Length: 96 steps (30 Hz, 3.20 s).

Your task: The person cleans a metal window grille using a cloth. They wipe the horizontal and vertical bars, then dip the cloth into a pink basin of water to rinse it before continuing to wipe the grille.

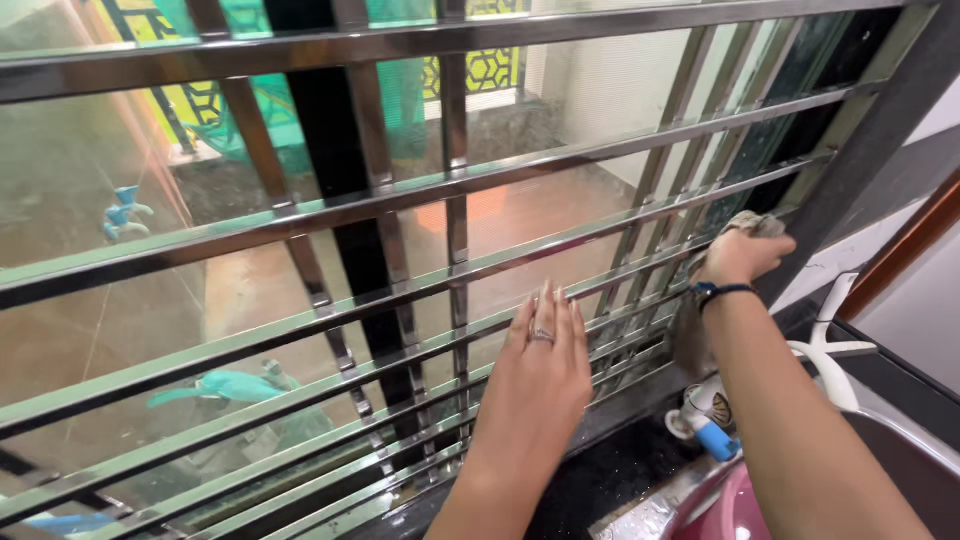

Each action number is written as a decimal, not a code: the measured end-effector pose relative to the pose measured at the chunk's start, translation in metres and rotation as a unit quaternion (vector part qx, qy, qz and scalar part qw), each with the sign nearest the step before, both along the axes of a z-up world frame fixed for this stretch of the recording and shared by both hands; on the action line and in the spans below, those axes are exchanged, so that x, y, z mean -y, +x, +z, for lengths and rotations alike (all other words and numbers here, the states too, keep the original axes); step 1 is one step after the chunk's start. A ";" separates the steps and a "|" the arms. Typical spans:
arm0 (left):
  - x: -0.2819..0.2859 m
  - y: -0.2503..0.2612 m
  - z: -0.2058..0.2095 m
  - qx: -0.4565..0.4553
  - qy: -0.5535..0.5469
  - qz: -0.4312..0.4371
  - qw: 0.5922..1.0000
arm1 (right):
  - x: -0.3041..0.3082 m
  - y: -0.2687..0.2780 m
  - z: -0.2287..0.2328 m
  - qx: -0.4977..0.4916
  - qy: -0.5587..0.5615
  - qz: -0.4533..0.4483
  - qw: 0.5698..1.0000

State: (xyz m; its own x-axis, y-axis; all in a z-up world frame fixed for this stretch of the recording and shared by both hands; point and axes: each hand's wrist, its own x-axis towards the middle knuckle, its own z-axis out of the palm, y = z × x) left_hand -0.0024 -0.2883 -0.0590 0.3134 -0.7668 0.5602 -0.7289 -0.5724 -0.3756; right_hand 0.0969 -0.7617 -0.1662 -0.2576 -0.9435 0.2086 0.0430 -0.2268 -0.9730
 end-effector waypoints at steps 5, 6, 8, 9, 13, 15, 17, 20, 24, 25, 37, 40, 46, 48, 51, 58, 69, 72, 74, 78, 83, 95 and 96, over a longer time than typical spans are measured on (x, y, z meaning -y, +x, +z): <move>0.026 0.026 -0.021 -0.076 -0.056 -0.045 0.994 | 0.075 -0.028 0.035 -0.061 0.025 0.110 0.992; 0.028 0.027 -0.023 -0.112 -0.077 -0.063 0.989 | 0.084 -0.034 0.036 -0.052 0.035 0.136 0.989; 0.032 0.026 -0.023 -0.120 -0.075 -0.057 0.988 | 0.087 -0.038 0.033 -0.015 0.052 0.174 0.983; 0.033 0.024 -0.023 -0.125 -0.075 -0.051 0.988 | 0.082 -0.035 0.028 0.005 0.059 0.194 0.979; 0.033 0.023 -0.020 -0.147 -0.104 -0.078 0.981 | 0.038 -0.027 0.008 0.105 0.089 0.274 0.952; 0.035 0.025 -0.021 -0.173 -0.122 -0.101 0.972 | -0.004 -0.030 0.005 0.148 0.118 0.314 0.930; 0.036 0.026 -0.023 -0.167 -0.127 -0.104 0.972 | -0.036 -0.034 0.004 0.179 0.157 0.349 0.907; 0.038 0.031 -0.026 -0.177 -0.117 -0.107 0.971 | -0.022 -0.033 0.017 0.189 0.221 0.352 0.890; 0.040 0.031 -0.028 -0.172 -0.113 -0.103 0.973 | 0.056 -0.029 0.028 0.154 0.195 0.314 0.916; 0.041 0.032 -0.028 -0.173 -0.107 -0.099 0.974 | 0.074 -0.031 0.031 0.127 0.182 0.303 0.927; 0.043 0.032 -0.029 -0.176 -0.086 -0.073 0.978 | 0.021 -0.104 0.125 -0.399 -0.286 -0.018 0.871; 0.044 0.031 -0.031 -0.174 -0.086 -0.069 0.978 | 0.030 -0.110 0.148 -0.505 -0.322 -0.028 0.800; 0.042 0.025 -0.025 -0.202 -0.106 -0.081 0.970 | 0.047 -0.098 0.093 -0.434 -0.148 0.072 0.886; 0.041 0.024 -0.020 -0.213 -0.111 -0.086 0.967 | 0.061 -0.094 0.089 -0.436 -0.118 0.092 0.887; 0.039 0.019 -0.014 -0.224 -0.102 -0.079 0.966 | 0.079 -0.090 0.082 -0.425 -0.074 0.086 0.898; 0.038 0.006 0.000 -0.277 -0.104 -0.072 0.952 | 0.015 -0.085 0.037 -0.146 -0.008 0.290 0.946; 0.031 -0.004 0.020 -0.297 -0.054 -0.043 0.952 | -0.187 -0.124 0.083 -0.073 -0.029 0.418 0.905; 0.029 -0.002 0.023 -0.286 0.007 -0.020 0.958 | -0.226 -0.134 0.108 -0.065 -0.129 0.367 0.919; 0.026 0.002 0.018 -0.239 -0.015 -0.022 0.971 | -0.244 -0.121 0.124 -0.128 -0.243 0.326 0.905; 0.013 0.015 0.005 -0.081 0.002 0.020 0.997 | -0.287 -0.086 0.121 -0.137 -0.262 0.220 0.930; 0.034 0.024 0.001 -0.084 0.025 0.040 0.995 | -0.280 -0.064 0.109 -0.146 -0.393 0.143 0.896; 0.036 0.020 0.011 -0.166 -0.029 0.043 0.985 | -0.274 -0.108 0.118 -0.338 -0.499 0.139 0.786; 0.034 0.019 0.011 -0.196 -0.036 0.035 0.979 | -0.277 -0.111 0.119 -0.348 -0.497 0.132 0.784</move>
State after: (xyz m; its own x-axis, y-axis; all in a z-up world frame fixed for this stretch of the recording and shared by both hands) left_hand 0.0162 -0.3228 -0.0480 0.5660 -0.6979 0.4390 -0.7664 -0.6416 -0.0320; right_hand -0.0140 -0.4849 -0.0472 0.4224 -0.2266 0.8776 -0.2460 -0.9606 -0.1296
